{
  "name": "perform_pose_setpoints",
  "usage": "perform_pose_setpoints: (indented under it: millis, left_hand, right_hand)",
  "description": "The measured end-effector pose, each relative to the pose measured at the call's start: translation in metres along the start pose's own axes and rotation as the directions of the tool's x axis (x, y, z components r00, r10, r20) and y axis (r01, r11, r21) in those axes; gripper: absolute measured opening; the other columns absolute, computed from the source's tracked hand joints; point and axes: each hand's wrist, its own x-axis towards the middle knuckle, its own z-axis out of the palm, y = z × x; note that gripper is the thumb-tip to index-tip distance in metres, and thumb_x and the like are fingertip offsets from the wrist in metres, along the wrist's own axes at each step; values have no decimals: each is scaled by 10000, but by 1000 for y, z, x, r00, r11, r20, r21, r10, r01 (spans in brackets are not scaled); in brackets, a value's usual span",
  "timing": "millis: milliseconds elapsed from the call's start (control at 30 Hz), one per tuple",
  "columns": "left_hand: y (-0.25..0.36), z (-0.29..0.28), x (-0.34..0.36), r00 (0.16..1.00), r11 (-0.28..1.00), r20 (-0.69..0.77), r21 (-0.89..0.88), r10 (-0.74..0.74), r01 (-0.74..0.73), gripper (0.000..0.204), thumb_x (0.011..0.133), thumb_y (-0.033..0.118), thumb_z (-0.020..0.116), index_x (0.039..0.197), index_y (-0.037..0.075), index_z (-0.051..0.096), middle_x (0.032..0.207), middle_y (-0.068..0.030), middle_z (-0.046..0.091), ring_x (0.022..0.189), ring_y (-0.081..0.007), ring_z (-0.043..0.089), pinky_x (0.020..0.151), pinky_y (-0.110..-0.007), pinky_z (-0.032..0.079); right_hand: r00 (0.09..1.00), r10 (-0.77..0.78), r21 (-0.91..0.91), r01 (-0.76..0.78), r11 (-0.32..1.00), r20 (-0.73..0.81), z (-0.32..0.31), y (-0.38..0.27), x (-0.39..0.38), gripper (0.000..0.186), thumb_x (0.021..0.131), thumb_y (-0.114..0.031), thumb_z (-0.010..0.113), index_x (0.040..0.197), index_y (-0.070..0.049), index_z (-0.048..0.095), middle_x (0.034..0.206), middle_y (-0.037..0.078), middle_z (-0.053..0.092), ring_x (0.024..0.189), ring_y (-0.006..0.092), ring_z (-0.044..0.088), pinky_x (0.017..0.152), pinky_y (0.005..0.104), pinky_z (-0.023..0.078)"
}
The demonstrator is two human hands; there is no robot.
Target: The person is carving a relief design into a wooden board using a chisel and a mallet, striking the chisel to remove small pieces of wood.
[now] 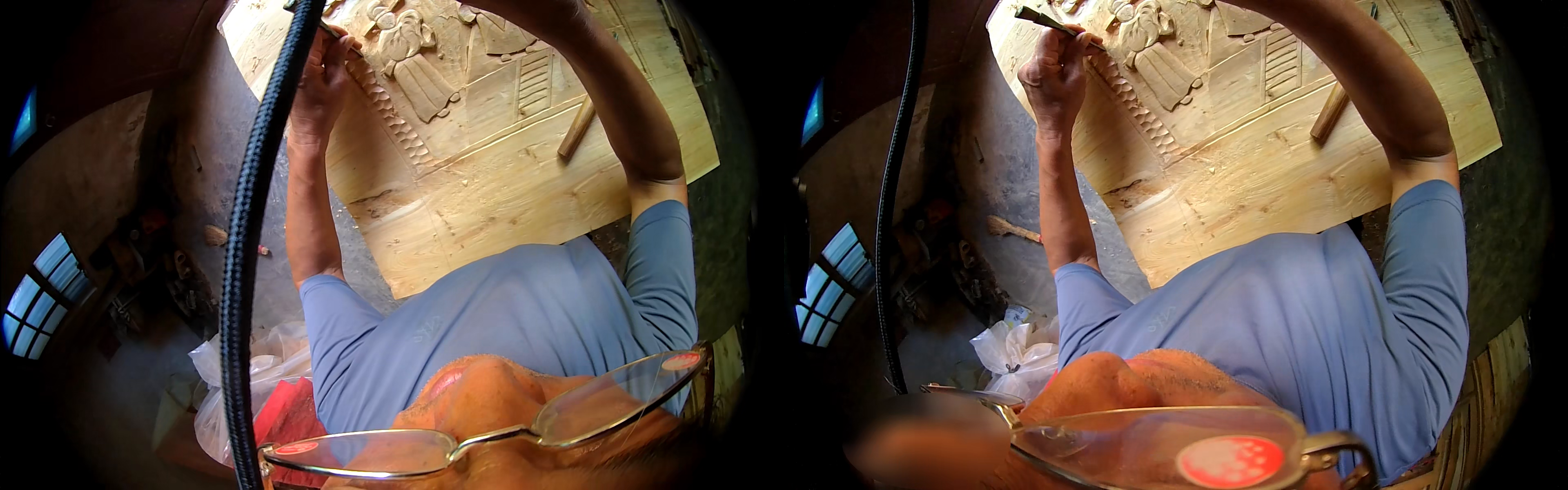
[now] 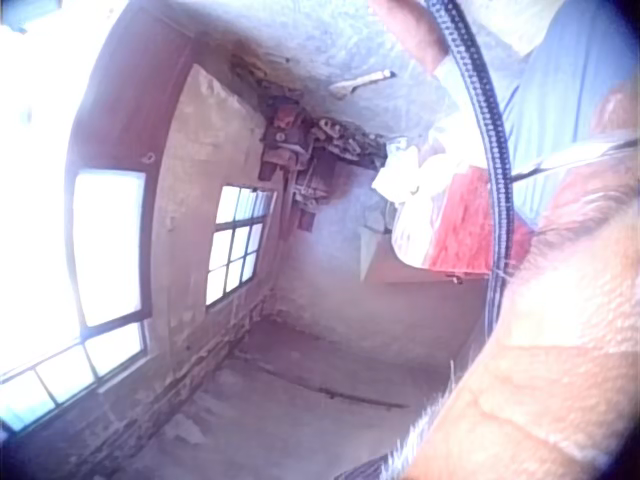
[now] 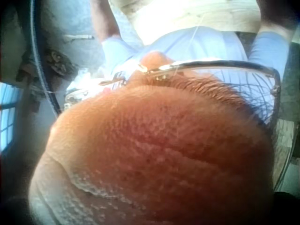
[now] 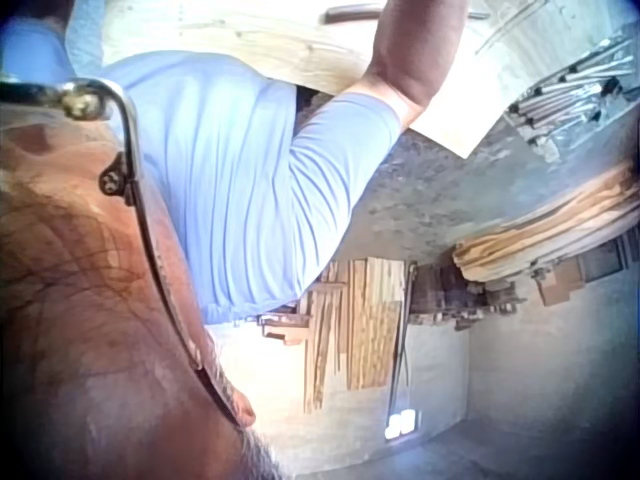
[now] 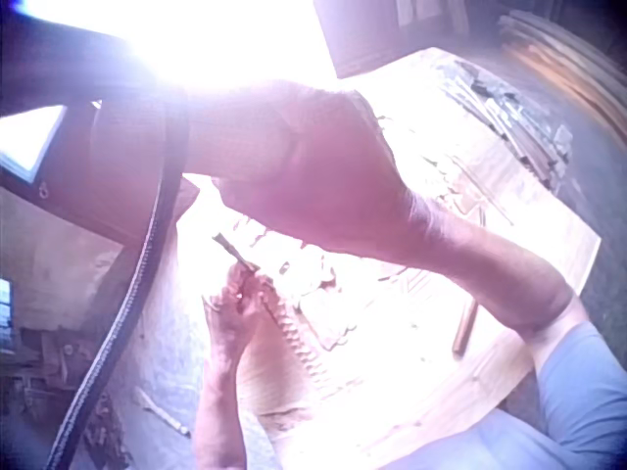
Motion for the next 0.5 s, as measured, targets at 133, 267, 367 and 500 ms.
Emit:
perform_pose_setpoints:
  millis: [133,267,367,500]
  left_hand:
    - [-3,-2,-6,999,997,-21,69,29,-27,43,972,20,691,1012,13,675,838,-77,782,789,-139,770,713,-266,598]
    - [-2,2,-6,990,967,-29,221,138,-129,50,965,74,724,988,56,683,838,-69,782,755,-183,775,675,-281,588]
    - [3,5,-1,966,898,24,363,256,-247,82,955,130,747,977,80,686,813,-78,768,723,-226,766,627,-310,565]
    - [-6,-4,-4,1000,1000,4,4,27,-27,77,954,43,721,1020,50,682,839,-62,784,776,-165,775,675,-276,578]
  right_hand:
    - [1000,3,3,-3,1000,8,4,2,-2,322,795,-100,715,1116,-86,721,877,98,759,655,187,711,589,308,574]
    - [1000,9,-18,-9,1000,22,0,1,-4,333,797,-96,713,1130,-92,716,878,98,758,650,184,708,583,307,572]
    - [999,7,-30,-6,1000,34,-1,4,-7,342,798,-94,712,1140,-96,713,879,97,758,646,181,705,578,306,570]
    - [999,-5,14,5,1000,39,11,4,-13,354,800,-91,711,1154,-102,709,880,96,757,641,178,702,571,305,568]
